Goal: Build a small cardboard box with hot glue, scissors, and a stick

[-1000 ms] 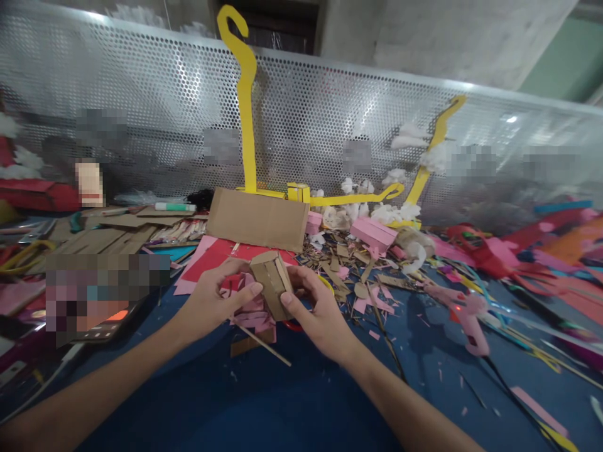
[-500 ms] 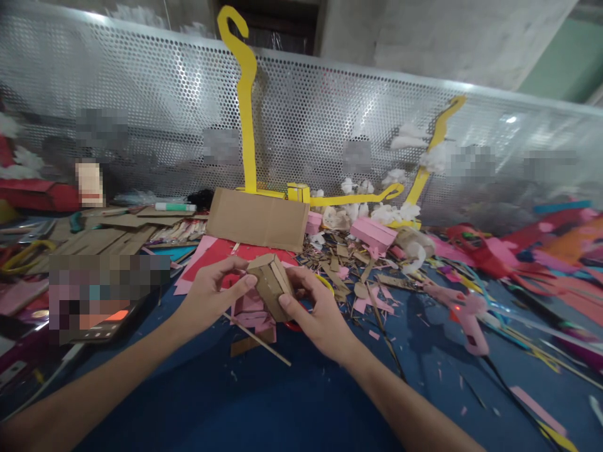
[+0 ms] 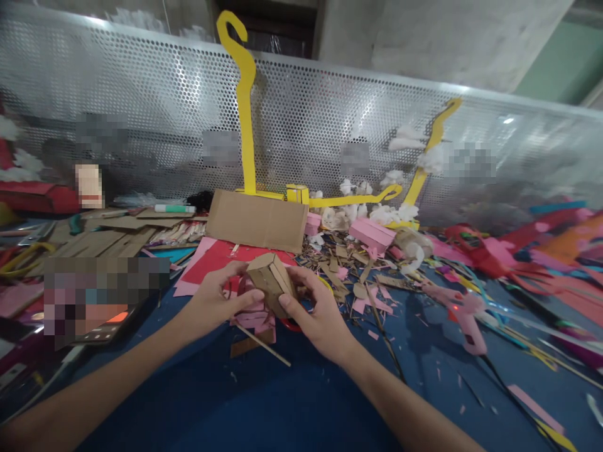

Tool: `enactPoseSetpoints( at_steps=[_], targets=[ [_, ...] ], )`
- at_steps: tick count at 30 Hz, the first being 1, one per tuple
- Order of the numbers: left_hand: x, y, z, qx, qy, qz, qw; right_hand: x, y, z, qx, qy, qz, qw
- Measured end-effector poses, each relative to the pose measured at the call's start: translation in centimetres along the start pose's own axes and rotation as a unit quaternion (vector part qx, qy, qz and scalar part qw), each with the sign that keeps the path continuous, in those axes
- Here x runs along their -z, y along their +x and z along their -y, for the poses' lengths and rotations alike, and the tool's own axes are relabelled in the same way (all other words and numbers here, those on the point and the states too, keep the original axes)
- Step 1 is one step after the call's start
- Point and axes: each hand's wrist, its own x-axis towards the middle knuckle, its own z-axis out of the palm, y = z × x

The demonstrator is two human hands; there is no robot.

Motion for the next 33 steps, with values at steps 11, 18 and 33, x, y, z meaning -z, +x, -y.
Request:
enactPoseSetpoints(
  at_steps=[11, 18, 33],
  targets=[
    [0.8, 0.2, 1.9, -0.195, 0.279, 0.11, 0.934, 0.6, 0.8, 0.3, -0.034, 0.059, -0.137, 0.988],
    [3.9, 2.1, 5.1, -0.14, 0.318, 0.006, 0.938, 1.6, 1.7, -0.9, -0.096, 0.192, -0.284, 0.935],
    [2.3, 1.1, 3.2, -0.208, 0.351, 0.108, 0.906, 2.6, 2.4, -2.0, -0.128, 0.216, -0.291, 0.923]
  ],
)
